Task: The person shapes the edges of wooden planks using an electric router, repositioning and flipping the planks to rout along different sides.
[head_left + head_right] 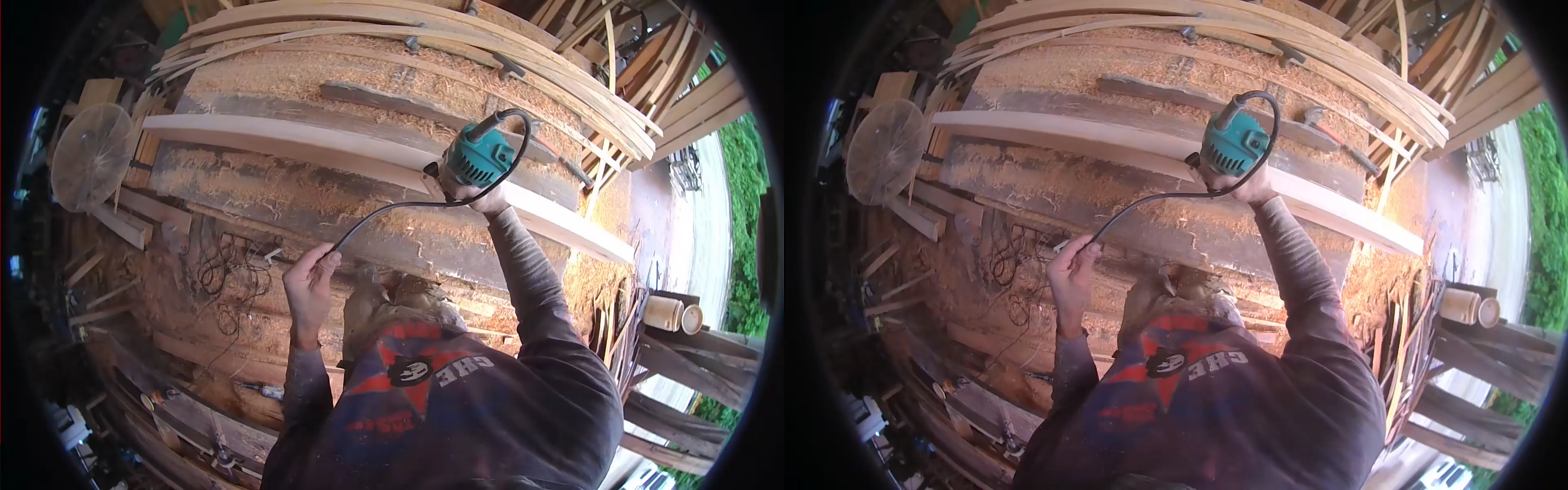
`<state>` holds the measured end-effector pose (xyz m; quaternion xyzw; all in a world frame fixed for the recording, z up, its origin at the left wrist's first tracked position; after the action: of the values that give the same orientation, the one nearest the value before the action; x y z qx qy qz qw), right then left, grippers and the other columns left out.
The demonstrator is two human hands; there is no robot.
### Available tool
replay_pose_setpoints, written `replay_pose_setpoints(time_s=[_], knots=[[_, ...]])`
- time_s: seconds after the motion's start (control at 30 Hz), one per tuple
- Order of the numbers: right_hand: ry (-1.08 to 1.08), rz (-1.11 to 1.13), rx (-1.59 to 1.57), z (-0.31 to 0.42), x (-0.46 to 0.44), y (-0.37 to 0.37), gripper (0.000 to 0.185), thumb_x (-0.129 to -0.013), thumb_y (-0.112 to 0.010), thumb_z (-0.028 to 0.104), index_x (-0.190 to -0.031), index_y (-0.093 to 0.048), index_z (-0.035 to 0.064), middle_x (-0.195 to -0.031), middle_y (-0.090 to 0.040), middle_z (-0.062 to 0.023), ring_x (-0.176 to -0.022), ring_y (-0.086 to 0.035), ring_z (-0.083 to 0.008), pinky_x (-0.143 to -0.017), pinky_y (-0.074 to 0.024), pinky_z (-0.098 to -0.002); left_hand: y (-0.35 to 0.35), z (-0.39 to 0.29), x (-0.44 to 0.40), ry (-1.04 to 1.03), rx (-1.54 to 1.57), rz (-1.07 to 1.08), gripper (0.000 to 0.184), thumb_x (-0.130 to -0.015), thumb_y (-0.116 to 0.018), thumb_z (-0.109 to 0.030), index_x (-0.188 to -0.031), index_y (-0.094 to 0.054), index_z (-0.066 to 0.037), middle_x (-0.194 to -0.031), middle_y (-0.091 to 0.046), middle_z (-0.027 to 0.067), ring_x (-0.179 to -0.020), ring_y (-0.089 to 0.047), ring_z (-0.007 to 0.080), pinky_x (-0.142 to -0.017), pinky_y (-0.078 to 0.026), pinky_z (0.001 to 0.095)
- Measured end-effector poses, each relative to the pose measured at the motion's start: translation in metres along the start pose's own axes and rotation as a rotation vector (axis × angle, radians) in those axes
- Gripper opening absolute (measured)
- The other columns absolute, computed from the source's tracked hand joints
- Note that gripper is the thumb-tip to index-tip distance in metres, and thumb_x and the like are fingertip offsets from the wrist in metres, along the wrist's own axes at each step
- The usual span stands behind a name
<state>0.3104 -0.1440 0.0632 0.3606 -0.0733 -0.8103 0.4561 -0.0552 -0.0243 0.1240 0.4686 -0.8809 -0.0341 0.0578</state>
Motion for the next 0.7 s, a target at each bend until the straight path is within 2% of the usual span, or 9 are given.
replay_pose_setpoints(time_s=[0.03,0.07,0.17,0.23,0.37,0.43,0.5,0.57,0.7], knots=[[0.246,0.072,0.264,0.016,0.005,0.005,0.044,-0.07,-0.088,0.023,-0.107,-0.071,0.0069,-0.107,-0.072,-0.0052,-0.093,-0.068,-0.0212,-0.082,-0.0539,-0.0381,-0.007,0.002,-0.008,0.017,-0.014,0.057,0.023,-0.097,-0.074,-0.009,-0.115,-0.071,0.007,-0.093,-0.07,0.0028,-0.086,-0.062,0.0085,-0.079,-0.05,0.0238],[-0.261,-0.142,-0.291,0.005,0.022,0.014,0.037,-0.074,-0.087,0.02,-0.107,-0.073,0.0096,-0.111,-0.072,-0.0052,-0.098,-0.068,-0.0222,-0.084,-0.0539,-0.0391,-0.013,0.007,-0.019,0.032,-0.127,0.119,0.022,-0.096,-0.075,-0.008,-0.114,-0.071,0.005,-0.091,-0.072,0.0042,-0.083,-0.065,0.0095,-0.076,-0.053,0.0261],[-0.34,-0.179,-0.177,0.006,0.042,0.031,0.033,-0.077,-0.084,0.016,-0.108,-0.074,0.0098,-0.11,-0.072,-0.0054,-0.099,-0.068,-0.0228,-0.086,-0.054,-0.0394,-0.046,-0.003,-0.041,0.0,-0.147,0.324,0.022,-0.095,-0.076,-0.007,-0.114,-0.071,0.004,-0.092,-0.074,0.0078,-0.081,-0.067,0.0102,-0.073,-0.055,0.0287],[-0.404,-0.078,-0.115,0.014,0.052,0.042,0.029,-0.081,-0.075,0.005,-0.108,-0.066,0.0043,-0.105,-0.067,-0.0034,-0.102,-0.063,-0.02,-0.101,-0.0494,-0.0406,-0.063,0.009,-0.051,0.062,-0.116,0.407,0.024,-0.092,-0.078,-0.006,-0.114,-0.071,0.003,-0.092,-0.075,0.0111,-0.08,-0.07,0.0145,-0.072,-0.057,0.0312],[-0.349,-0.118,0.106,0.028,0.065,0.068,0.015,-0.09,-0.064,0.004,-0.105,-0.065,0.0052,-0.101,-0.065,-0.0044,-0.106,-0.061,-0.0211,-0.105,-0.0474,-0.0413,-0.095,0.013,-0.062,-0.091,-0.308,0.548,0.029,-0.089,-0.081,-0.007,-0.115,-0.071,0.001,-0.091,-0.075,0.0112,-0.08,-0.071,0.0173,-0.072,-0.057,0.0315],[-0.16,0.0,0.689,0.046,0.066,0.078,0.015,-0.09,-0.064,0.003,-0.105,-0.065,0.0048,-0.101,-0.066,-0.0055,-0.106,-0.061,-0.021,-0.106,-0.0475,-0.0424,-0.107,0.011,-0.065,-0.107,-0.313,0.608,0.03,-0.088,-0.082,-0.008,-0.115,-0.072,0.0,-0.091,-0.075,0.0101,-0.08,-0.07,0.0155,-0.072,-0.057,0.0306],[-0.337,-0.1,0.485,0.04,0.076,0.095,0.015,-0.091,-0.064,0.002,-0.106,-0.065,0.0037,-0.104,-0.066,-0.0053,-0.106,-0.062,-0.021,-0.106,-0.0478,-0.0405,-0.123,0.008,-0.065,-0.061,-0.394,0.71,0.031,-0.087,-0.082,-0.009,-0.115,-0.072,0.0,-0.093,-0.076,0.0119,-0.081,-0.073,0.0183,-0.073,-0.058,0.0327],[-0.337,-0.302,0.069,0.049,0.084,0.114,0.018,-0.09,-0.066,0.0,-0.108,-0.065,0.0031,-0.105,-0.065,-0.0045,-0.104,-0.063,-0.0197,-0.104,-0.0484,-0.0366,-0.138,0.006,-0.061,-0.086,-0.396,0.746,0.031,-0.087,-0.083,-0.01,-0.115,-0.072,0.0,-0.093,-0.076,0.0128,-0.083,-0.073,0.0189,-0.074,-0.058,0.033],[-0.49,-0.382,0.084,0.044,0.108,0.145,0.023,-0.087,-0.07,0.0,-0.109,-0.064,0.0031,-0.104,-0.065,-0.0032,-0.101,-0.063,-0.0177,-0.102,-0.0491,-0.0349,-0.172,0.019,-0.053,-0.086,-0.391,0.82,0.033,-0.087,-0.083,-0.014,-0.116,-0.073,-0.002,-0.094,-0.077,0.0143,-0.087,-0.074,0.019,-0.076,-0.058,0.0335]])
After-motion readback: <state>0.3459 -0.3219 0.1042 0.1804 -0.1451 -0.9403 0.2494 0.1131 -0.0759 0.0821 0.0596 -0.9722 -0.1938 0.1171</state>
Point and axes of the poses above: each hand's wrist, its own x-axis away from the middle knuckle, its own y-axis out of the back of the hand, z = x × y, the point moved 5 cm from there along -x, towards the middle knuckle
